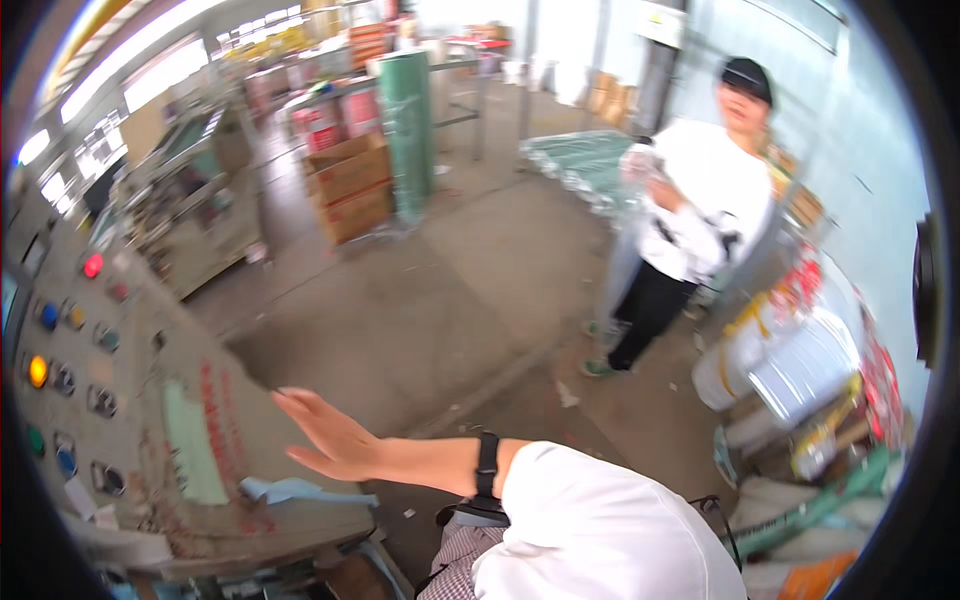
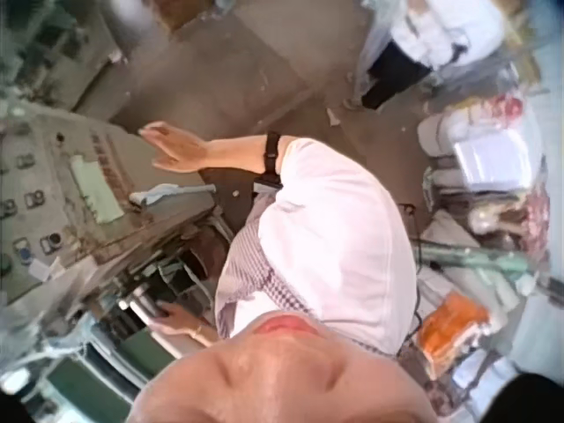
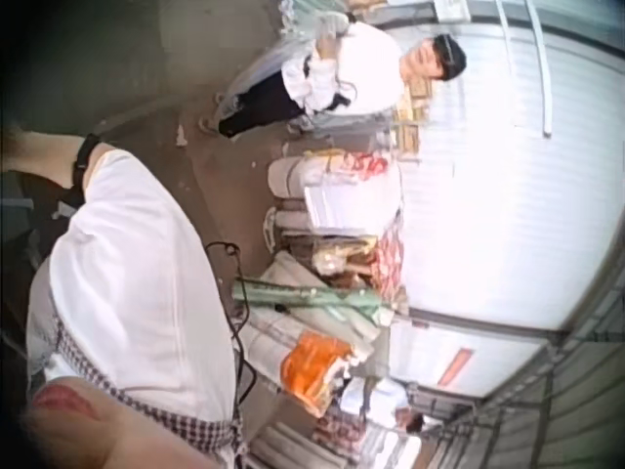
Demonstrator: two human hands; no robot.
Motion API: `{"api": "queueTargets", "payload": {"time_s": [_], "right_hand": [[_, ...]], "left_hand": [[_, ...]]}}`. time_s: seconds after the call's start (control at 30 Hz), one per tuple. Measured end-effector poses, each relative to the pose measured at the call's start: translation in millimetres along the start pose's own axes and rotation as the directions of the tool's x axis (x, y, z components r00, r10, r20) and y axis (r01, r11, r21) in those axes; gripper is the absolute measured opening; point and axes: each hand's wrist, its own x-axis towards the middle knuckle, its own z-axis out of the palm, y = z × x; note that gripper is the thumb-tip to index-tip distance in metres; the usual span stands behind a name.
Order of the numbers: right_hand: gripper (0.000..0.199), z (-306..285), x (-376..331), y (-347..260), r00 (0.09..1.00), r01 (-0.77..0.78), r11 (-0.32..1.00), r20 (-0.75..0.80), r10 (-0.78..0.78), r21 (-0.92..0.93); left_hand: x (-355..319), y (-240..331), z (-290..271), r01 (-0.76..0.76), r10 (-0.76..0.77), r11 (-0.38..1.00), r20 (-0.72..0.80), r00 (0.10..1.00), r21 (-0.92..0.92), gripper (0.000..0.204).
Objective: The recorder operates an industrial machine, walks across a factory floor to check products, and reviews paper documents and a notebook.
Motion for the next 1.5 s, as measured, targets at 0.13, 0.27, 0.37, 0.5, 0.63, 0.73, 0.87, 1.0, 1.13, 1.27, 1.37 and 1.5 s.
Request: {"api": "queueTargets", "payload": {"time_s": [0.13, 0.27, 0.37, 0.5, 0.63, 0.73, 0.87, 1.0, 1.13, 1.27, 1.37, 1.5], "right_hand": [[0.073, -115.7, -177.0, 31.0, 0.916, -0.4, 0.874, -0.087, 0.392, -0.276], [0.067, -244.8, -284.5, -17.0, 0.752, -0.648, 0.652, -0.47, 0.462, -0.394], [0.062, -332.4, -357.4, -69.7, 0.605, -0.766, 0.473, -0.737, 0.302, -0.435], [0.055, -421.5, -511.0, -179.1, 0.227, -0.971, 0.069, -0.974, -0.025, -0.228], [0.047, -390.7, -602.3, -309.8, -0.232, -0.963, -0.033, -0.888, -0.398, 0.266], [0.048, -323.7, -644.5, -375.5, -0.381, -0.885, -0.059, -0.791, -0.479, 0.463], [0.048, -239.4, -649.8, -411.7, -0.512, -0.775, -0.095, -0.709, -0.486, 0.625], [0.05, -169.5, -650.1, -440.5, -0.596, -0.675, -0.118, -0.632, -0.496, 0.729], [0.048, -134.2, -686.4, -504.2, -0.586, -0.636, -0.076, -0.546, -0.599, 0.768], [0.039, -125.8, -721.4, -577.1, -0.491, -0.606, -0.187, -0.549, -0.676, 0.773], [0.031, -115.9, -776.4, -652.9, -0.345, -0.632, -0.298, -0.605, -0.718, 0.715], [0.025, -128.2, -868.2, -764.6, -0.254, -0.667, -0.353, -0.645, -0.721, 0.656]], "left_hand": [[-0.3, 127.9, 6.8, -0.088, 0.35, 0.604, 0.165, 0.922, -0.792, 0.041], [-75.4, 233.2, 55.0, 0.346, 0.54, 0.428, 0.543, 0.643, -0.835, 0.043], [-111.8, 341.5, 73.7, 0.3, 0.779, 0.374, 0.473, 0.411, -0.877, 0.044], [-167.9, 489.3, 73.8, 0.174, 0.947, 0.291, 0.309, 0.085, -0.941, 0.044], [-204.4, 586.4, 65.2, 0.069, 0.961, 0.252, 0.241, -0.134, -0.965, 0.045], [-232.8, 638.8, 67.1, 0.013, 0.94, 0.243, 0.232, -0.252, -0.97, 0.045], [-264.1, 684.5, 83.1, -0.03, 0.903, 0.266, 0.26, -0.342, -0.964, 0.046], [-310.6, 707.9, 64.1, 0.015, 0.855, 0.286, 0.248, -0.455, -0.958, 0.047], [-408.3, 703.2, -9.2, 0.0, 0.787, 0.378, 0.321, -0.526, -0.926, 0.041], [-479.3, 695.7, -112.9, 0.055, 0.487, 0.638, 0.347, -0.801, -0.768, 0.038], [-546.7, 652.8, -287.5, 0.238, 0.537, 0.492, 0.077, -0.84, -0.837, 0.018], [-707.2, 571.2, -490.0, 0.423, 0.45, 0.141, -0.323, -0.832, -0.895, 0.02]]}}
